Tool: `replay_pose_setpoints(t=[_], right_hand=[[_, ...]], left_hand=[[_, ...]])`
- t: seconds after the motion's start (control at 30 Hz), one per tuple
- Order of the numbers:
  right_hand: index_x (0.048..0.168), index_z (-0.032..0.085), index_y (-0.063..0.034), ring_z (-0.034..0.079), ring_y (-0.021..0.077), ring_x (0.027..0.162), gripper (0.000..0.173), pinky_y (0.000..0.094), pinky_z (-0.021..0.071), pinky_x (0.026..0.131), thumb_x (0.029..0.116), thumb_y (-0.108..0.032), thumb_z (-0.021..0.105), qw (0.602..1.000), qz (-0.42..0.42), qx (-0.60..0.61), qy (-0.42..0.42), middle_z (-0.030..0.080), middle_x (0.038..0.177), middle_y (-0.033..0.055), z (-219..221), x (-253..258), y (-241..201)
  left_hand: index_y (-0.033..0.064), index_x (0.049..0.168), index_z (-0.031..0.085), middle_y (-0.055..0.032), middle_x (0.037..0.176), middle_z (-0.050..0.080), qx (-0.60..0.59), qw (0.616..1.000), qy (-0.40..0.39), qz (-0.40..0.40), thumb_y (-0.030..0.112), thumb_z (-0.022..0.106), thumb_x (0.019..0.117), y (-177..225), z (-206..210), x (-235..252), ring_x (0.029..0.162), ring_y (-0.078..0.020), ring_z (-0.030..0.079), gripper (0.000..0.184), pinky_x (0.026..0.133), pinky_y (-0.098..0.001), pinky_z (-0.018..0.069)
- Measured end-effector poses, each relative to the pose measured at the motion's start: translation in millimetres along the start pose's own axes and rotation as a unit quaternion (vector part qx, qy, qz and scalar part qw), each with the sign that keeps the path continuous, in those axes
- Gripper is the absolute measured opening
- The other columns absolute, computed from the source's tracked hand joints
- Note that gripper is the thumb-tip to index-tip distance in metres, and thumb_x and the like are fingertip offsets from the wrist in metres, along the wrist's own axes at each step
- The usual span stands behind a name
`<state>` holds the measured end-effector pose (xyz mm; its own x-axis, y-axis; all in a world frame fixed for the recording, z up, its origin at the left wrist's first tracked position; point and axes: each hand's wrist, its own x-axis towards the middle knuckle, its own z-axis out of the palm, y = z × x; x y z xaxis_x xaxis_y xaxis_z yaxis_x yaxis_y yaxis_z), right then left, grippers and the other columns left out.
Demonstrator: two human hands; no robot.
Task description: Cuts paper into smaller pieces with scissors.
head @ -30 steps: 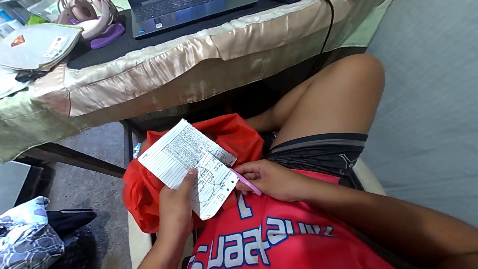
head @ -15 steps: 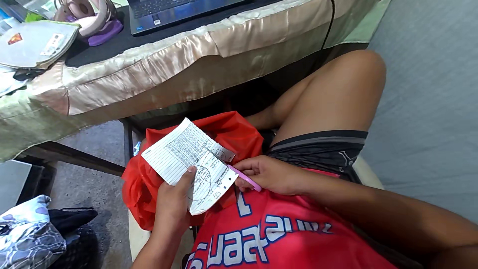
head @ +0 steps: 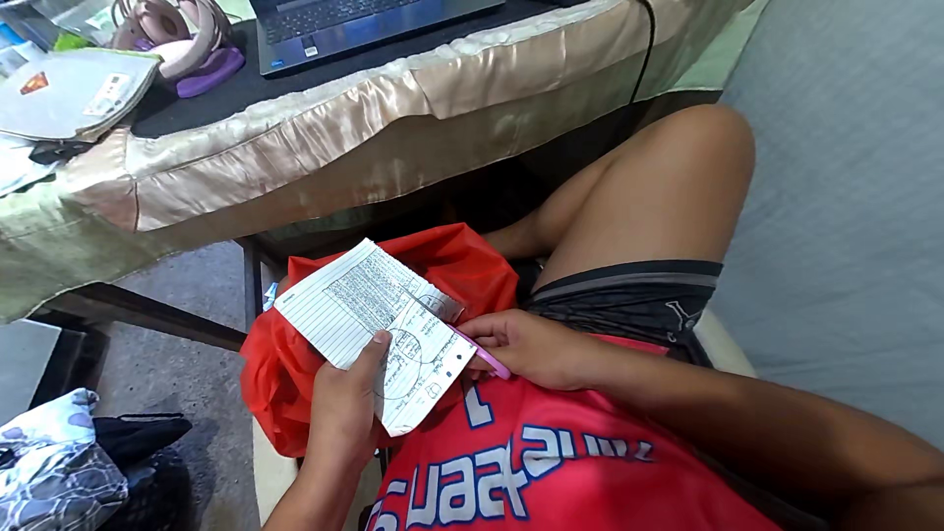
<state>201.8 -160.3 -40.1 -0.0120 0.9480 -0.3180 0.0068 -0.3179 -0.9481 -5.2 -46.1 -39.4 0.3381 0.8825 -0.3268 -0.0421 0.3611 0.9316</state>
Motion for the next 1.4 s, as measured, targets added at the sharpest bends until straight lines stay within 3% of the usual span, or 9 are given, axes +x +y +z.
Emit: replay_pose_setpoints(t=[0.7, 1.4], right_hand=[[0.125, 0.066, -0.0032, 0.07, 0.006, 0.085, 0.026, 0.0235, 0.0589, 0.08, 0.1011, -0.012, 0.064, 1.0, 0.017, -0.011, 0.006, 0.074, 0.1, 0.0016, 1.1, 5.3, 2.9], [0.124, 0.067, -0.003, 0.069, 0.0052, 0.086, 0.024, 0.0226, 0.0579, 0.081, 0.103, -0.011, 0.06, 1.0, 0.01, -0.004, 0.006, 0.073, 0.101, 0.0023, -0.7, 8.8, 2.2]], left_hand=[[-0.007, 0.112, 0.066, -0.018, 0.094, 0.076, 0.033, 0.999, -0.013, 0.021, 0.01, 0.067, 0.0992, -9.1, -2.4, 4.1, 0.083, -0.0259, 0.077, 0.022, 0.078, -0.0414, 0.0659], [-0.0073, 0.115, 0.065, -0.0196, 0.096, 0.075, 0.002, 0.999, -0.013, -0.035, 0.01, 0.063, 0.1009, -1.6, 1.5, -1.9, 0.085, -0.0273, 0.077, 0.022, 0.079, -0.0418, 0.0656]])
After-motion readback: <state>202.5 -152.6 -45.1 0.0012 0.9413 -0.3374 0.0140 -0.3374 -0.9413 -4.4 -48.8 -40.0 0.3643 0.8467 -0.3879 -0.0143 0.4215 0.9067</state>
